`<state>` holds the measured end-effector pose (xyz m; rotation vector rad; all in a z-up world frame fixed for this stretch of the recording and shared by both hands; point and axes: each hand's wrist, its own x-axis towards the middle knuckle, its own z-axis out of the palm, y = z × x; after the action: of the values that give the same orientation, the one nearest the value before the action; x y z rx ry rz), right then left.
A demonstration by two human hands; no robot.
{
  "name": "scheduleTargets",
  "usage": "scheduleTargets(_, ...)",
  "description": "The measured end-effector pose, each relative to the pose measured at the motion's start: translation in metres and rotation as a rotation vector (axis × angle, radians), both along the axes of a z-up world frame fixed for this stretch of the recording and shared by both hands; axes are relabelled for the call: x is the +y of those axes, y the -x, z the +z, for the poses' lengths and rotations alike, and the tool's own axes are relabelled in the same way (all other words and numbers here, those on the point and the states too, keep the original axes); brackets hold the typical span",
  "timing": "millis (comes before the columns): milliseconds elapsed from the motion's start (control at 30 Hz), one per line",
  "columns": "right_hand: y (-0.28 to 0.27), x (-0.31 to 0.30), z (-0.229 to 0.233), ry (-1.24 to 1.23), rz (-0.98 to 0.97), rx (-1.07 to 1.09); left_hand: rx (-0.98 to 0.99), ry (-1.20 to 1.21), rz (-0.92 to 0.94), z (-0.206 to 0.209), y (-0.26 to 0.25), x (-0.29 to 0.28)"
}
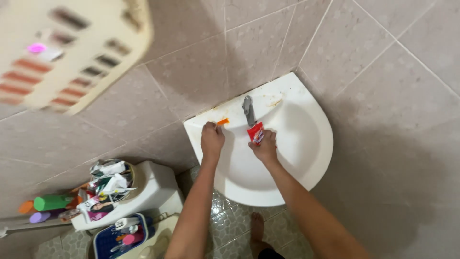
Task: Cleaning a bathroom sink using a sponge and detergent.
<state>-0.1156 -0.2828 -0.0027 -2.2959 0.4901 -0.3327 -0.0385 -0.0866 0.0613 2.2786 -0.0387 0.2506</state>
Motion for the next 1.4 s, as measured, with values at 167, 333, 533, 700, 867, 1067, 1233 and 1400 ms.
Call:
scheduleTargets(167, -0.015, -0.025, -0.011, -0.051, 0.046, 0.144, 0.108, -0.044, 0.1, -0.012, -0.034, -0.019)
scheduleTargets(333, -0.026, -0.038, -0.031, -0.112, 0.139, 0.215, -0.01, 0.087, 0.041, -0.041, -0.052, -0.022)
scheduleTargets(533, -0.026, -0.043, -0.035, -0.036, 0.237, 0.218, -0.029, 0.213, 0.014, -0.021, -0.045, -0.023)
scheduleTargets(700, -0.013, -0.044, -0.043, 0.054, 0.317, 0.15, -0.03, 0.295, -0.016, -0.033, -0.031, -0.003)
scheduleTargets(867, 0.01, -0.035, -0.015, -0.123, 0.428, 0.004, 0.163, 0.456, 0.136, 0.011, 0.041, 0.05)
scheduleTargets(1067, 0.032, 0.001, 0.027, -0.366, 0.578, -0.059, -0.088, 0.365, 0.417, -0.047, 0.123, 0.187)
scheduleTargets(1233, 0.042, 0.05, 0.074, -0.291, 0.664, -0.057, -0.049, 0.179, 0.722, -0.005, 0.173, 0.279)
scheduleTargets(1400, 0.059, 0.091, 0.133, -0.237, 0.7, -0.072, -0.35, -0.082, 0.679, 0.013, 0.155, 0.35)
